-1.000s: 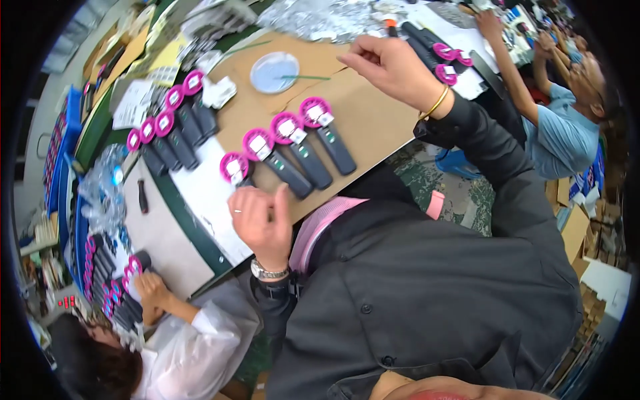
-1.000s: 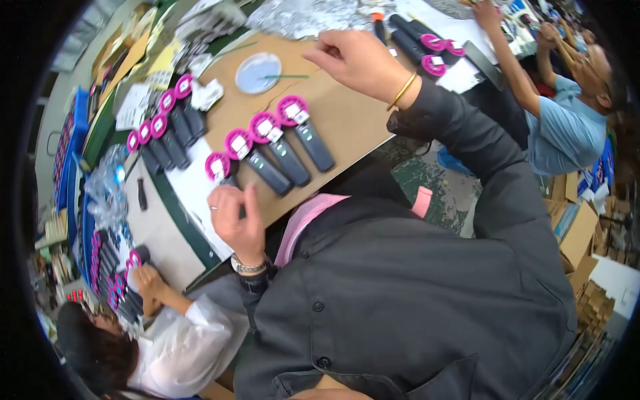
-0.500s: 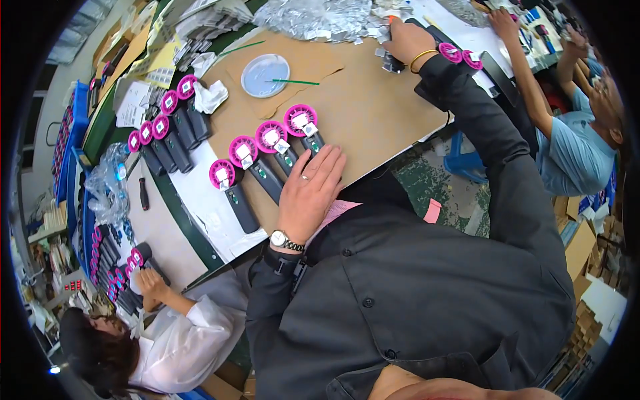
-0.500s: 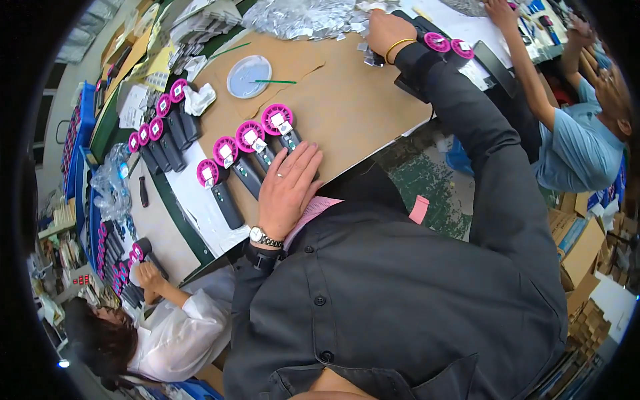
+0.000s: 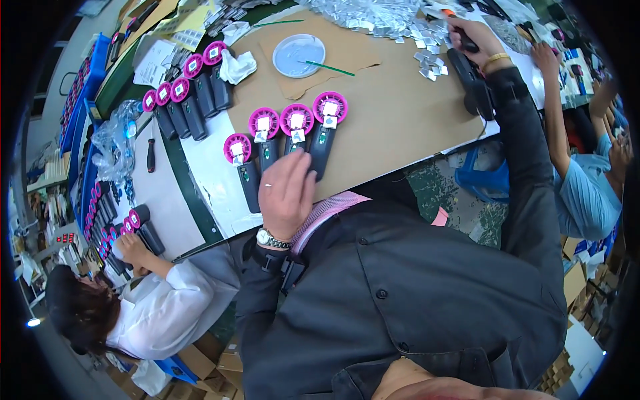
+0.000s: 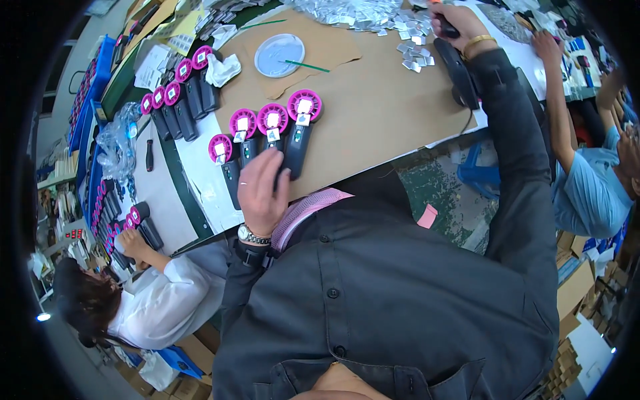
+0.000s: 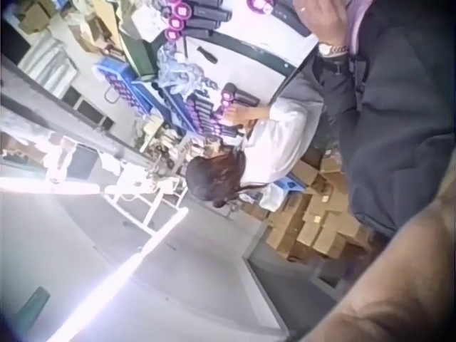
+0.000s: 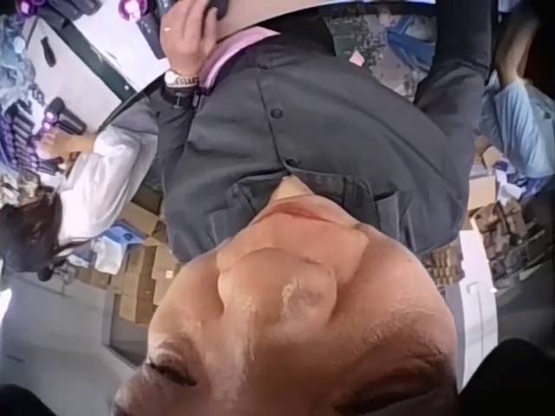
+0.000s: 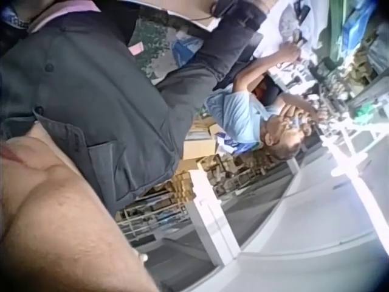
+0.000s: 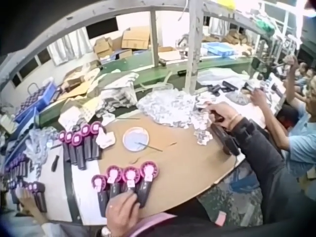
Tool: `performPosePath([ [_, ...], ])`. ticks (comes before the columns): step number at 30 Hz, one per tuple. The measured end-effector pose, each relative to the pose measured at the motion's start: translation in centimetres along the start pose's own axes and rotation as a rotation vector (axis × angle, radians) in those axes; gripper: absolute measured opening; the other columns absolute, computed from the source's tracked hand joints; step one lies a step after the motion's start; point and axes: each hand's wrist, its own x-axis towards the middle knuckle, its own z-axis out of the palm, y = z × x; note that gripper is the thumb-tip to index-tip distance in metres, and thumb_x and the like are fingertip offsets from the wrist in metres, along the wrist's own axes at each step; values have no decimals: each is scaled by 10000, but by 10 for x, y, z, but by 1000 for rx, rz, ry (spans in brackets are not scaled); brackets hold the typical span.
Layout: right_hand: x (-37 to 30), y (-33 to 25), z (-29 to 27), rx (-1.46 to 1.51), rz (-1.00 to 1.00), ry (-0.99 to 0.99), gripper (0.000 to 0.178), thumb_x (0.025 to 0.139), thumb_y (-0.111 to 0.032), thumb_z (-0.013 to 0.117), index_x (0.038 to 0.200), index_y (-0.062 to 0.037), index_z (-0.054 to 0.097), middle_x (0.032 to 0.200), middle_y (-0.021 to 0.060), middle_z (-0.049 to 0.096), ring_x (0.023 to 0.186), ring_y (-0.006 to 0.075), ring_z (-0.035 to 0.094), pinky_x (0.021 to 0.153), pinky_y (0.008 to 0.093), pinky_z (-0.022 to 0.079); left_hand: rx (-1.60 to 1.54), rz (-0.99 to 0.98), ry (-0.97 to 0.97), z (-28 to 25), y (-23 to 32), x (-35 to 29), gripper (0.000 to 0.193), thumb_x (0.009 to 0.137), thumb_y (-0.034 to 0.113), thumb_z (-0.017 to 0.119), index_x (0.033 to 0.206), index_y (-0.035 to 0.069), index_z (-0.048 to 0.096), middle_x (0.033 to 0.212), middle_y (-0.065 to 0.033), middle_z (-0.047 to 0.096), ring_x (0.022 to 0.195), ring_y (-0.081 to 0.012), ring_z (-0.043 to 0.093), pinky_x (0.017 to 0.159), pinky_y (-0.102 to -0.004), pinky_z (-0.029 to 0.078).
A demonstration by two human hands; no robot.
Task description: The person applies a liquid to the center of handheld devices using a thin applicator, presses small square components onto them by hand, and uses a padded tool to secure the pieces.
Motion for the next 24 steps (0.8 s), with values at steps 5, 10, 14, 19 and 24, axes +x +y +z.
performPosePath([
  [5,-146,3,96,-333,-453,81,234,1141,-200,645,1301,-30,644,785,-11,572,593,69,492,573,234,409,335,-245,109,5,13,9,456,969,201,829,1360,4,700,1209,-129,756,1190,-348,658,1015,-476,485],
  [10,-213,45,121,-690,-571,-92,552,1124,-108,659,1658,-59,529,833,-12,597,639,58,505,610,234,431,346,-321,110,9,22,18,481,957,231,844,1364,20,696,1175,-123,745,1188,-332,636,1031,-469,444],
  [14,-229,55,162,-907,-729,-345,592,1056,-9,716,1629,-55,575,872,34,659,709,88,564,676,263,482,247,-323,183,12,9,11,504,955,240,846,1384,29,687,1153,-115,735,1189,-318,631,1032,-469,424],
  [19,-222,56,207,-877,-720,-445,574,1042,24,711,1598,-85,625,859,79,660,734,131,589,703,310,504,406,-441,251,7,4,2,499,966,264,826,1387,35,688,1155,-110,733,1187,-311,626,1029,-462,401],
  [24,-209,60,228,-952,-813,-456,543,1049,41,693,1573,-100,657,865,101,670,730,160,586,709,321,506,446,-515,186,0,8,2,503,961,279,815,1372,16,694,1099,-97,716,1127,-302,619,985,-454,395],
])
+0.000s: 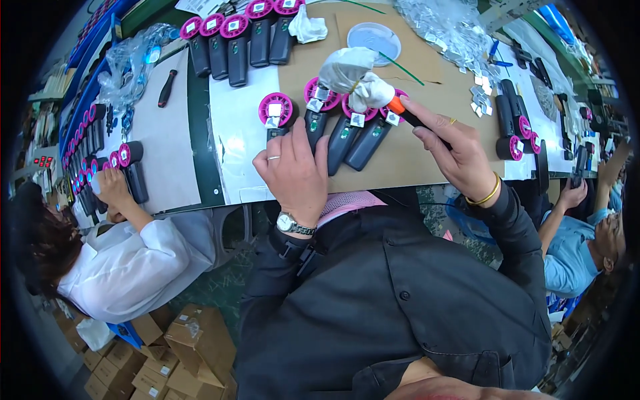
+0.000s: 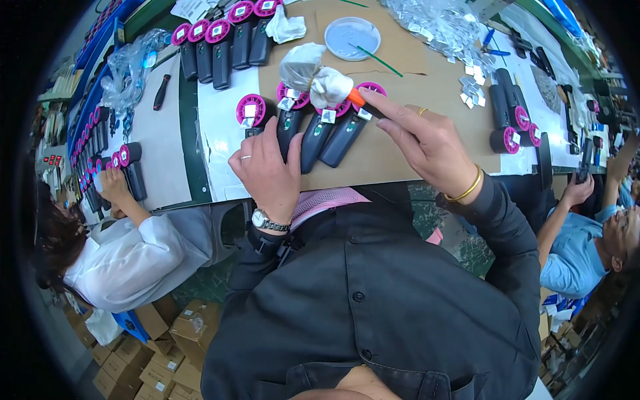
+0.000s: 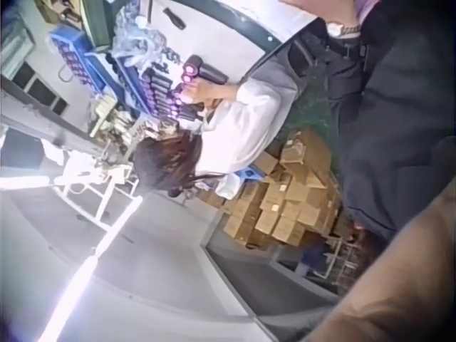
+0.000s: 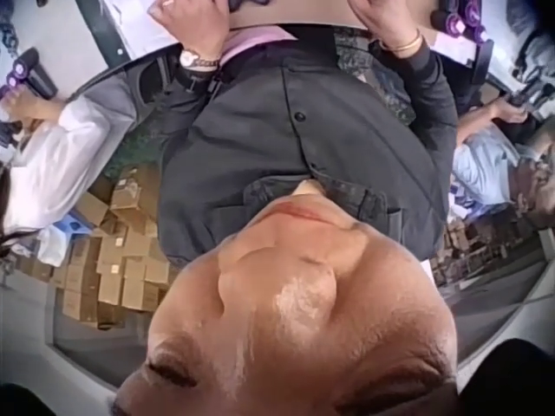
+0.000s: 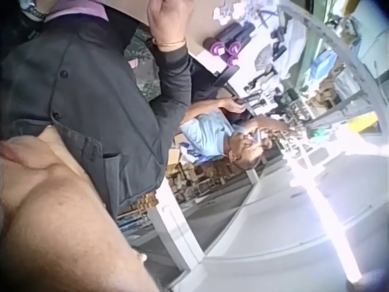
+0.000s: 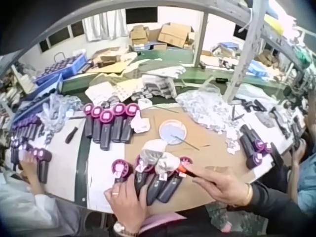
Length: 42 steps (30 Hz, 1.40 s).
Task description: The person applies a liquid to the center of handheld devices using a thin applicator, presses small square components onto them by hand, and uses a padded tool to secure the pieces.
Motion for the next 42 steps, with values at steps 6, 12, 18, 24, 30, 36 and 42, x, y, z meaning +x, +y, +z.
performPosePath([
  [6,6,-1,5,-88,-19,-47,531,1045,53,690,1554,-98,675,850,114,653,715,182,564,696,330,492,-29,15,-67,-1,-8,3,541,918,287,841,1352,-6,705,1019,-86,680,1055,-281,606,942,-447,386],
  [12,8,0,6,-142,-12,-76,536,1030,59,709,1543,-91,682,804,126,600,688,204,535,669,356,466,-25,22,-31,2,-10,5,543,878,288,858,1316,-7,731,974,-84,651,1025,-274,598,933,-448,387],
  [18,12,2,8,-176,-29,-97,539,1022,56,721,1538,-94,686,787,131,592,678,216,538,659,363,462,-44,32,-24,3,-12,6,542,862,281,861,1304,-10,741,973,-83,650,1021,-277,596,928,-451,388],
  [24,16,-12,0,-114,-96,-5,549,1017,52,727,1540,-112,687,784,141,588,664,234,546,643,378,459,-46,29,-28,1,-13,8,539,855,275,861,1294,-16,750,977,-82,650,1020,-281,593,937,-460,383],
  [30,13,-2,-2,-439,-50,-167,541,1001,87,721,1522,-56,685,838,156,660,663,237,569,645,374,479,-65,44,-30,3,-13,9,539,856,278,858,1293,-17,750,985,-85,652,1029,-285,590,944,-470,381],
  [36,19,-14,-9,-188,-108,33,558,982,53,749,1515,-108,705,786,155,622,627,269,566,620,386,476,-59,41,-32,3,-16,8,535,855,273,854,1292,-17,750,995,-89,651,1043,-288,591,947,-468,379],
  [42,11,-12,-12,-255,-240,50,527,997,78,730,1512,-25,682,995,194,773,723,268,669,701,355,538,-54,50,-21,3,-15,8,534,846,270,856,1286,-14,751,991,-88,653,1047,-288,593,952,-467,377],
])
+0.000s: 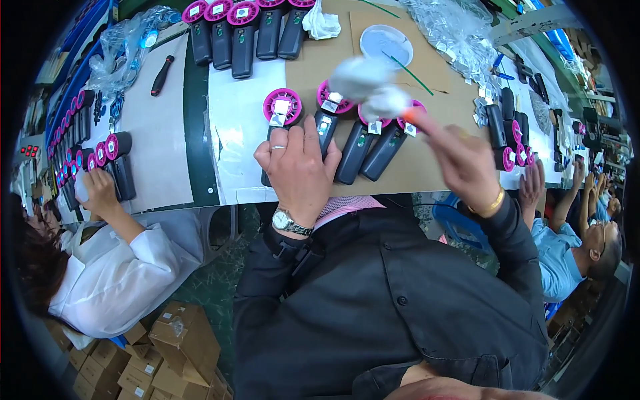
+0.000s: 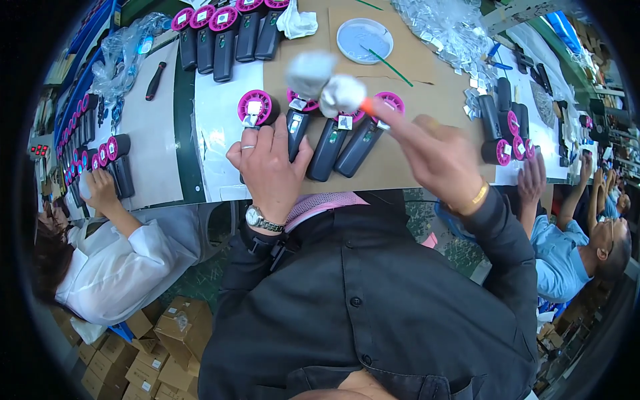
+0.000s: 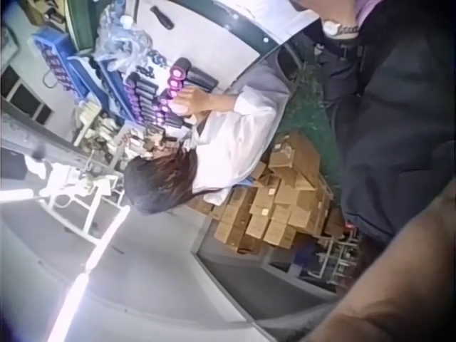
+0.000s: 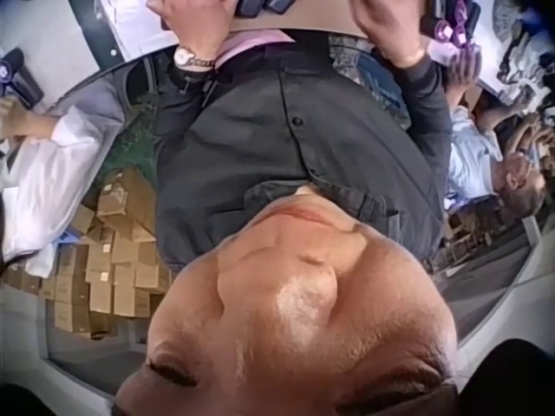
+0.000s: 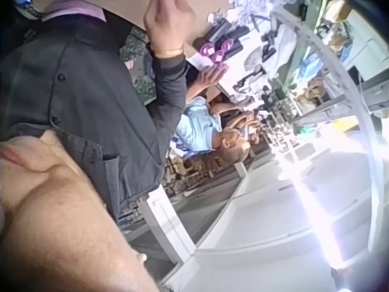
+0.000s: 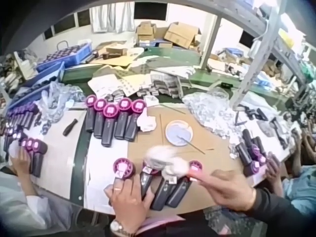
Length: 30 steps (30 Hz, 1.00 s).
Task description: The person applies a liquid to the center of handheld devices using a thin applicator, presses small square components onto them by hand, and uses a padded tool to secure the pieces.
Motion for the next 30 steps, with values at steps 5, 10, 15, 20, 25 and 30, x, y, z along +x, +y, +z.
performPosePath([
  [5,3,7,4,-82,171,-275,534,977,115,718,1500,11,679,1145,208,800,760,268,700,725,334,562,1,15,1,3,-1,0,528,842,275,858,1275,-9,757,988,-84,653,1049,-286,594,957,-468,375],
  [10,9,-12,-7,71,108,26,589,986,30,749,1547,-132,675,850,159,658,652,299,615,628,394,496,-10,1,-4,0,0,-1,528,840,274,859,1275,-9,762,988,-81,652,1048,-283,591,961,-468,371],
  [15,-1,-8,-3,-70,159,-202,545,993,83,725,1523,-32,677,957,189,754,707,254,662,678,354,519,0,4,-9,0,0,1,542,836,276,858,1286,-10,762,990,-81,653,1050,-284,590,963,-468,368],
  [20,6,0,8,-168,164,-324,541,986,114,719,1513,3,672,1044,194,788,733,226,687,698,328,530,14,-1,-15,1,-2,1,551,835,281,856,1294,-9,759,991,-83,654,1057,-285,591,961,-468,368],
  [25,4,-5,-4,52,139,-55,547,994,110,720,1525,-9,667,1015,190,777,729,210,667,695,329,522,-5,10,8,5,-2,-1,560,827,278,855,1302,-1,757,997,-87,654,1065,-287,592,958,-470,369],
  [30,6,-10,-5,102,116,-25,543,1001,102,722,1530,-6,662,998,183,769,726,206,638,708,330,522,10,-19,-33,2,-2,-1,556,849,302,860,1309,9,754,1021,-88,660,1081,-288,596,967,-472,372],
])
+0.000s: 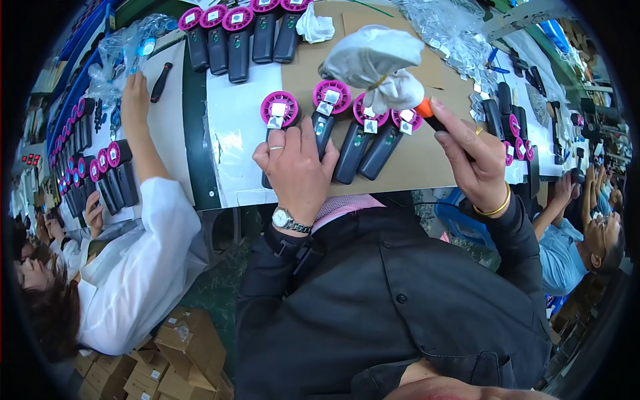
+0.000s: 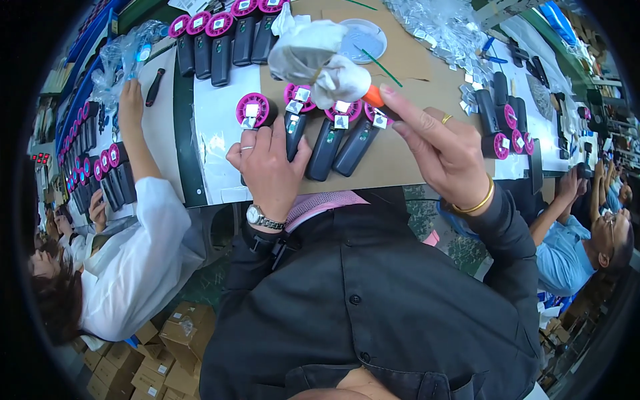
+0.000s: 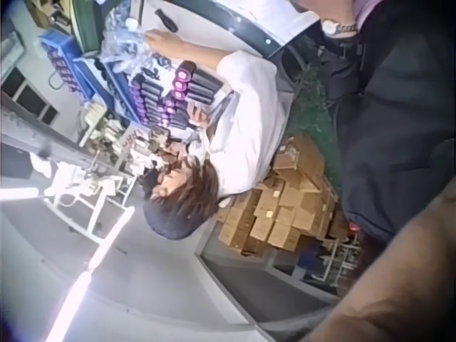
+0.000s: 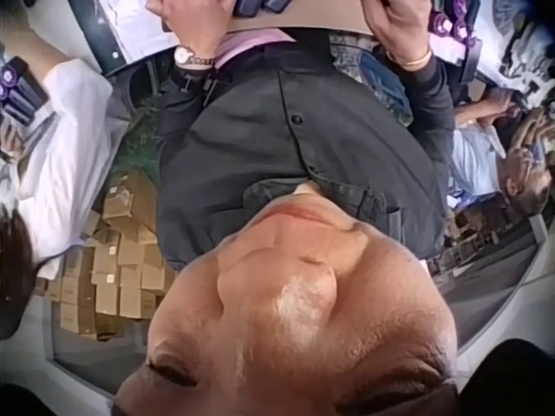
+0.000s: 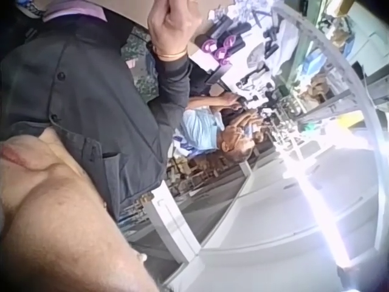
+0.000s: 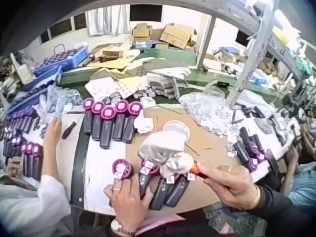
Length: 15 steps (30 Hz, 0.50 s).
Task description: The person applies a liquid to the center of handheld devices using a thin applicator, presses small square components onto them by hand, and uses a padded tool to secure the pieces.
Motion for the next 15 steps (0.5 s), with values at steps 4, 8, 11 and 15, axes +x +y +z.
performPosePath([
  [4,1,-1,11,69,44,-53,540,1005,100,716,1529,-21,670,947,165,742,714,216,612,711,328,518,-79,-7,79,-14,-3,-6,541,895,345,862,1310,16,749,1041,-90,669,1100,-284,603,993,-469,376],
  [8,12,-4,31,90,-23,-49,549,1003,93,716,1532,-49,679,893,163,702,693,241,589,701,328,506,-32,-117,231,-20,-26,-4,538,926,377,866,1305,16,743,1057,-95,681,1104,-281,615,1024,-469,381],
  [11,20,-7,45,85,-59,-66,561,997,86,723,1534,-70,684,857,168,673,677,259,579,686,336,498,40,-156,232,-21,-37,-5,531,927,374,872,1292,11,743,1057,-100,684,1082,-286,624,1008,-467,397],
  [15,28,-10,57,44,-50,-115,581,980,77,739,1533,-97,694,801,169,633,652,277,574,658,361,491,43,-129,103,-14,-46,-9,497,914,341,875,1253,1,747,1032,-106,678,1015,-301,632,923,-459,437],
])
